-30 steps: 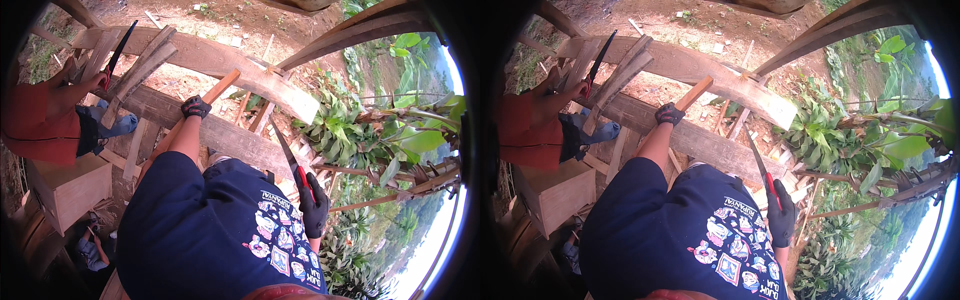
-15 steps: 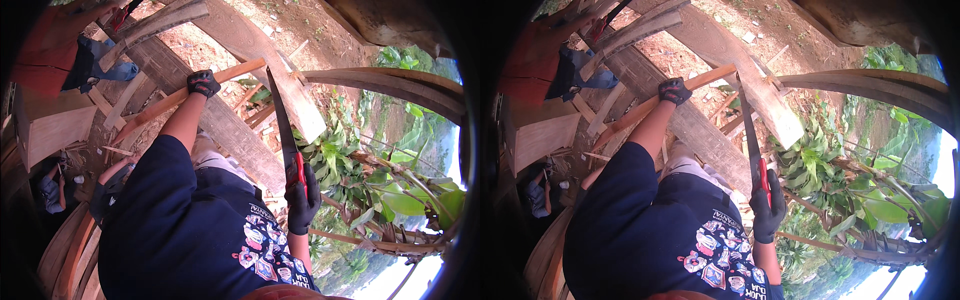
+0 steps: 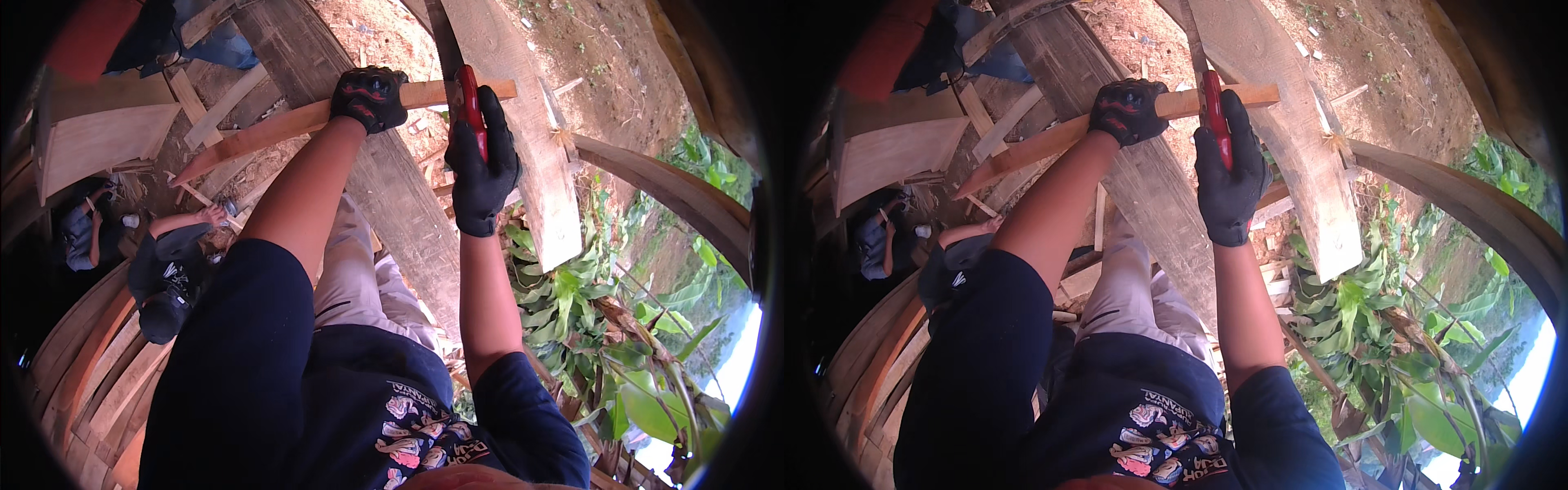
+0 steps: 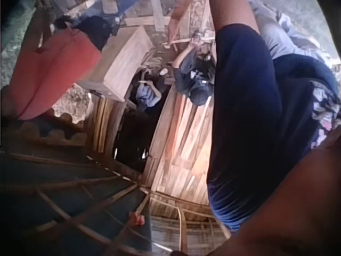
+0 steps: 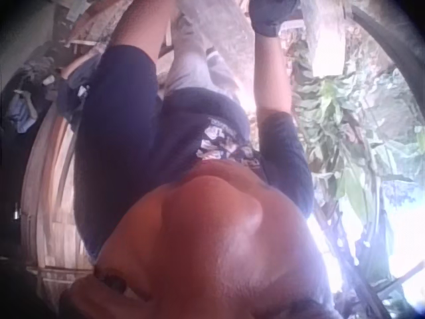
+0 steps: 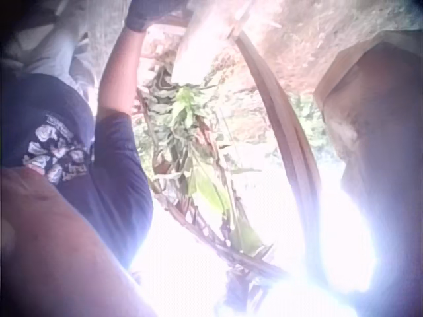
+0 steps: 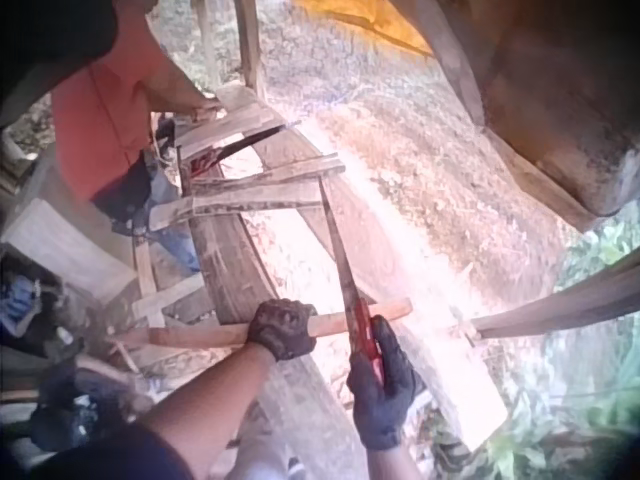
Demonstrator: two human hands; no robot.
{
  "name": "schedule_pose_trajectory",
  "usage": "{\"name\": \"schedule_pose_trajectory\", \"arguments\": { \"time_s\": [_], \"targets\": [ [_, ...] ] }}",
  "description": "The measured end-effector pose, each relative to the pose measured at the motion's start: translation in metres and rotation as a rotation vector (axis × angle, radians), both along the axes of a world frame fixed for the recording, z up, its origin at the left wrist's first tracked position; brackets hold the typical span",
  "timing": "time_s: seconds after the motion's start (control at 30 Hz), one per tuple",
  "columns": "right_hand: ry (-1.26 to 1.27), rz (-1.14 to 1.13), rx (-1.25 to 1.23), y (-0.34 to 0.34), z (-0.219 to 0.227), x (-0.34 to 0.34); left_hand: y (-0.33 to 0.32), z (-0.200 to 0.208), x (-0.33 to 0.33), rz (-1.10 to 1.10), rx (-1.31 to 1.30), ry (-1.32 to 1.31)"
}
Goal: The person uses a red hand saw to cut a wooden plank resting on a wooden frame. They hold the plank with their left hand and saw with their right hand, making repeated strokes until the plank is cut. Another person is visible in the background working on a different task.
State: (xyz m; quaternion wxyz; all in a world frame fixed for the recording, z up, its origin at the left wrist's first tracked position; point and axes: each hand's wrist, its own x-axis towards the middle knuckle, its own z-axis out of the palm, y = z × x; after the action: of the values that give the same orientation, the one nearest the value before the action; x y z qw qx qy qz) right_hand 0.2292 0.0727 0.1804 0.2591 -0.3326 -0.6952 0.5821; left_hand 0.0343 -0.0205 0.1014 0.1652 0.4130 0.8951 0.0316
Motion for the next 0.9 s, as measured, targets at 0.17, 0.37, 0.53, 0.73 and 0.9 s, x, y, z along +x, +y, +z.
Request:
{"name": "schedule_pose_trajectory", "arguments": {
  "time_s": [0.17,0.37,0.53,0.73,0.9],
  "targets": [
    [0.017,0.009,-0.142,-0.016,-0.024,-0.01,-0.006,0.002,-0.002,-0.03,-0.037,0.035],
    [0.015,-0.004,-0.031,-0.021,-0.041,0.002,-0.005,0.003,0.001,-0.05,-0.027,0.074],
    [-0.043,0.038,-0.017,-0.021,-0.03,0.009,-0.007,0.003,0.0,-0.039,-0.002,0.064],
    [-0.067,0.079,0.121,-0.023,-0.033,0.012,-0.008,0.007,0.001,-0.03,-0.008,0.061],
    [-0.016,0.073,0.142,-0.026,-0.039,0.013,-0.006,0.009,0.001,-0.032,-0.022,0.065]
  ]
}}
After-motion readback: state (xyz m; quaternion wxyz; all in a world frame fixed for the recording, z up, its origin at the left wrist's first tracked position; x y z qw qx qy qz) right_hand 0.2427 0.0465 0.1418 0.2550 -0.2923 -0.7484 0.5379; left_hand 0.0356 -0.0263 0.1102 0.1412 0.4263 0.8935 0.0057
